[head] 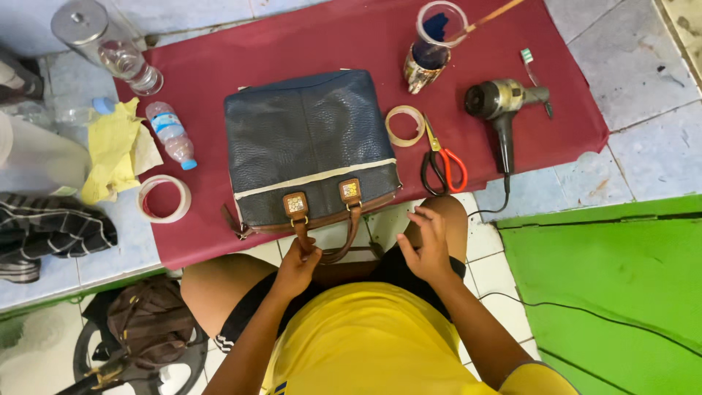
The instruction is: The person uses a hairdryer to dry a taped section of a dark handbag, then paints the exposed area with a brush. The person repeatedly dips the brush into a container and applies paint to the handbag surface.
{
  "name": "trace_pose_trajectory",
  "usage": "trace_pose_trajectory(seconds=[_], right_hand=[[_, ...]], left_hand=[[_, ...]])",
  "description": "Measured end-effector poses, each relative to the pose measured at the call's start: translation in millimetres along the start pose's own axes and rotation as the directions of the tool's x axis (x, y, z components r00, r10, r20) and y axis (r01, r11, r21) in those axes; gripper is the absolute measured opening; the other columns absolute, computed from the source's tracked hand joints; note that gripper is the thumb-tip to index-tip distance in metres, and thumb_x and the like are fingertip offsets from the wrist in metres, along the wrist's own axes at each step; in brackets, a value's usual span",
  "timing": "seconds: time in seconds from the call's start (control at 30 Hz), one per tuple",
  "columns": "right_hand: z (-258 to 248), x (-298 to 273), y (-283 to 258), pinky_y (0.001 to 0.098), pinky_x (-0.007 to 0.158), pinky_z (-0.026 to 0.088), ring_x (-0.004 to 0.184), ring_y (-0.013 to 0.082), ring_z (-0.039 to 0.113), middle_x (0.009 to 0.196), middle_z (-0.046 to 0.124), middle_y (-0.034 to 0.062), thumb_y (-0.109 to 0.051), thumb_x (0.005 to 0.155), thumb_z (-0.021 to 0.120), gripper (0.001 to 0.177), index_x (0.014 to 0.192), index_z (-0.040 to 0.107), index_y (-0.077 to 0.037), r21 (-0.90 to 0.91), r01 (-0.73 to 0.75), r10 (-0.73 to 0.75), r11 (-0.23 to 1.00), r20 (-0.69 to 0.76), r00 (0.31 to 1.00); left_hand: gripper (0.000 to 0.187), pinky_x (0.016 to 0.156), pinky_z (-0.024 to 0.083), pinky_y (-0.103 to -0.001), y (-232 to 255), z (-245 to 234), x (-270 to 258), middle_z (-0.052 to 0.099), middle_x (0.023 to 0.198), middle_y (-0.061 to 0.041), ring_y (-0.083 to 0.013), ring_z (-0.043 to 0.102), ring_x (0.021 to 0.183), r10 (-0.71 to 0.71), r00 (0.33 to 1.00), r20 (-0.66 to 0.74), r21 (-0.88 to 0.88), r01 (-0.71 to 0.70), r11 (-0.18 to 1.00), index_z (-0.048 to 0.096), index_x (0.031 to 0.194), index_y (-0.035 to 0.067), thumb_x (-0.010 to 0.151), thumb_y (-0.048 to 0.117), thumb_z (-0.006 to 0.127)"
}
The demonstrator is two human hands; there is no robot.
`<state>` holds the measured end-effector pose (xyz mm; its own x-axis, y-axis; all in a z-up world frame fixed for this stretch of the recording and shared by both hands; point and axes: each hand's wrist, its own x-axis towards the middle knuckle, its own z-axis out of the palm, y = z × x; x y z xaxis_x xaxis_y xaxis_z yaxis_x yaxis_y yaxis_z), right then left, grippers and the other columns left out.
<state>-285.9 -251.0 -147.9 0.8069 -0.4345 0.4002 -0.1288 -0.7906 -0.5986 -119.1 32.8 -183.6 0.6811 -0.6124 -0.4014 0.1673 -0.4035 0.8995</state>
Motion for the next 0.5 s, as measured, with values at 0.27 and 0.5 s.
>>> trace_pose_trajectory(seconds=[0.27,0.5], right_hand=[[-53.2,80.1,12.6,0.0322,0.083,0.054,0.092,0.0212,0.067,0.107,0.070,0.0087,-0.015,0.092,0.078,0.031,0.120,0.069,-0.006,0.247,-0.093,0.153,0.965,-0.236,0.960],[-81.2,284.5,47.3,0.0260,0.076,0.052,0.084,0.0098,0.057,0.110,0.060,0.0045,-0.031,0.096,0.080,0.065,0.147,0.045,-0.012,0.376,-0.147,0.238,0.915,-0.210,0.948]], left_hand=[[0.034,0.090,0.057,-0.036,51.6,-63.2,-28.7,0.081,0.102,-0.004,-0.0199,0.074,0.099,-0.143,0.968,0.205,0.504,0.021,0.863,0.071,0.114,0.013,0.095,0.040,0.066],[0.043,0.053,0.035,-0.031,62.7,-125.3,9.0,0.044,0.060,-0.003,-0.0118,0.040,0.056,0.396,0.553,-0.733,0.218,-0.361,0.907,0.036,0.074,0.012,0.114,0.021,0.049]])
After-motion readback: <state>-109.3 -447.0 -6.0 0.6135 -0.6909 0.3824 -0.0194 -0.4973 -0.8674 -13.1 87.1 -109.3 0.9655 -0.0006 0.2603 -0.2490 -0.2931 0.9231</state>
